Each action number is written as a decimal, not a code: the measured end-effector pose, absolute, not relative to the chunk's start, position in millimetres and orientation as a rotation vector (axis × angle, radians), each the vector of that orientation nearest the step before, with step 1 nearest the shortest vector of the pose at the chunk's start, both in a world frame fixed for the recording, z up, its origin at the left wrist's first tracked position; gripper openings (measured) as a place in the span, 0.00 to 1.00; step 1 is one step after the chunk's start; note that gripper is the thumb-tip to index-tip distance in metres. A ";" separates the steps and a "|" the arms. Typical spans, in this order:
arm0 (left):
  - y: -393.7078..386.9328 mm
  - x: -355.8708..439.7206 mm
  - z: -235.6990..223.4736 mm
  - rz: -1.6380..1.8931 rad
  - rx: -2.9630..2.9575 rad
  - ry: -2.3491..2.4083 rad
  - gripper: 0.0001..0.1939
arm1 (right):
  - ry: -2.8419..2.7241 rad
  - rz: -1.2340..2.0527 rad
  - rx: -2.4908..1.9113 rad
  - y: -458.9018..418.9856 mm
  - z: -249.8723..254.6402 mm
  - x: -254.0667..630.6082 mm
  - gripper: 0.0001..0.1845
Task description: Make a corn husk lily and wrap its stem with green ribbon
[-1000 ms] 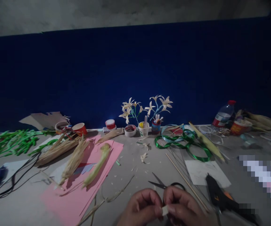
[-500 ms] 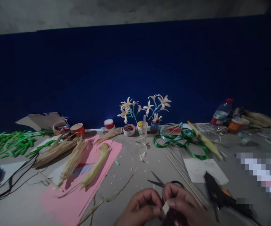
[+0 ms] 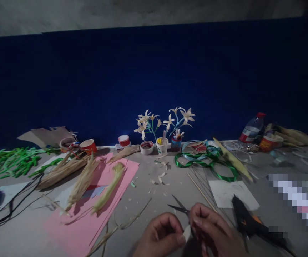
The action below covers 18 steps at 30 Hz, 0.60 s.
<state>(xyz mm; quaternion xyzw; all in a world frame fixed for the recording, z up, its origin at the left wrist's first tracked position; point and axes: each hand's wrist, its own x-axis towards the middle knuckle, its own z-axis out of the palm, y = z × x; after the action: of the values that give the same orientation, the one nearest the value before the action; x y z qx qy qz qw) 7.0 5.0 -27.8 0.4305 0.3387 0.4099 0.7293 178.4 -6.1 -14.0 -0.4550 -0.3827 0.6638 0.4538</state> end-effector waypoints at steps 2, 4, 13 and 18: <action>4.4 8.4 -30.3 0.912 0.948 0.765 0.18 | -0.977 1.682 -1.128 -9.2 -13.3 176.1 0.19; 3.3 8.5 -33.3 0.899 0.965 0.775 0.19 | -0.994 1.713 -1.144 -11.4 -13.1 172.4 0.21; 70.9 -38.1 -16.4 0.866 1.591 1.285 0.08 | -1.208 1.413 -1.277 3.8 -34.5 176.7 0.24; 144.9 -55.4 -30.3 0.638 1.816 1.491 0.15 | -1.333 1.151 -1.387 4.6 -57.6 183.6 0.22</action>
<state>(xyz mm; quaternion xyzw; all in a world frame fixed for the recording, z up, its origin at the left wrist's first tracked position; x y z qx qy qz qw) -55.4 144.9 -30.3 0.6998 0.5746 0.2458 0.3460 183.6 4.6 -57.6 -0.5570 -0.5354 0.4624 0.4350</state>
